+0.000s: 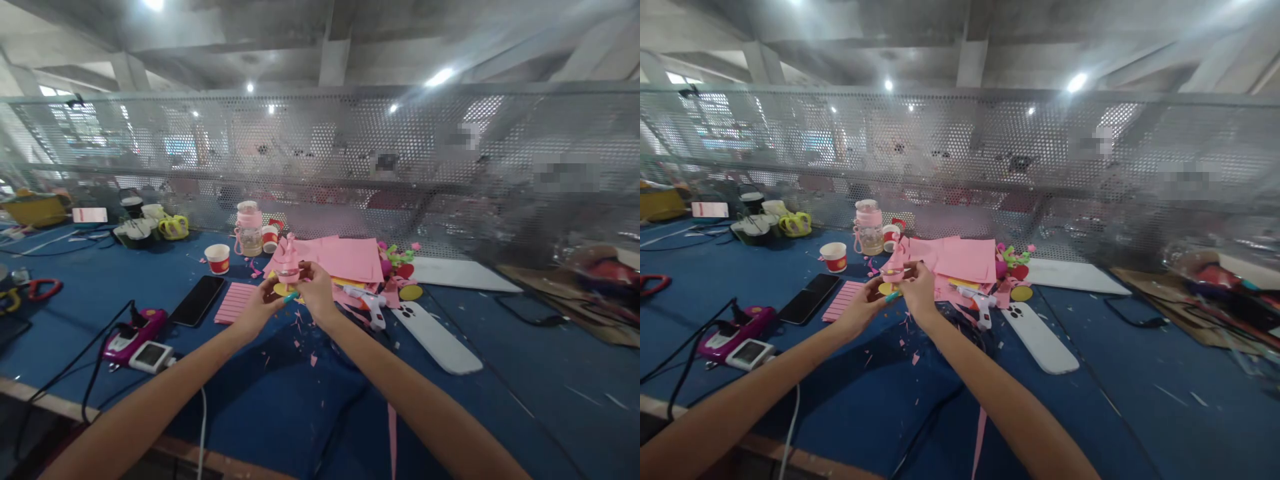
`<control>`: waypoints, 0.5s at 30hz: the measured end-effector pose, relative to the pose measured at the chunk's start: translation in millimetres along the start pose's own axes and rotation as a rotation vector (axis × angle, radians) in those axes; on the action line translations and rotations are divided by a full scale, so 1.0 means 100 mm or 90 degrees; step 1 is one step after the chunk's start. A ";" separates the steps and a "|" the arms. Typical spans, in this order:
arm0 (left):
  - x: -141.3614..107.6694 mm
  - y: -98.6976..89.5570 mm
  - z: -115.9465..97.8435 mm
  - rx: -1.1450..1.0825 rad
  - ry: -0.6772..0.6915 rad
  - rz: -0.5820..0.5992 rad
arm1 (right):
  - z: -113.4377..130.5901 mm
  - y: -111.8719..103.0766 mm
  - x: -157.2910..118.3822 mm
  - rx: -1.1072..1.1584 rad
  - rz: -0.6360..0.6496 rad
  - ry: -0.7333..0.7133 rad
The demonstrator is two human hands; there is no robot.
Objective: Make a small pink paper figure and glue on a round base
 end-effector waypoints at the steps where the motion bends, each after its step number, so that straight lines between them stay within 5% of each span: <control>1: 0.00 0.00 0.00 -0.020 -0.007 -0.006 | -0.01 0.00 -0.01 -0.002 0.001 0.000; 8: 0.00 -0.03 -0.03 -0.144 -0.021 -0.028 | 0.03 -0.05 0.09 -0.091 0.070 -0.044; 15: 0.00 -0.05 -0.04 -0.124 -0.014 -0.022 | 0.20 -0.43 0.31 -0.256 0.319 0.034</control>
Point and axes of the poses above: each hand's wrist, its own x-axis towards the middle knuckle, its own y-axis out of the palm, z = x × y, the point moved 2 cm from there along x, towards the middle knuckle, and after that the axes turned 6 degrees about -z, right-handed, at the moved point
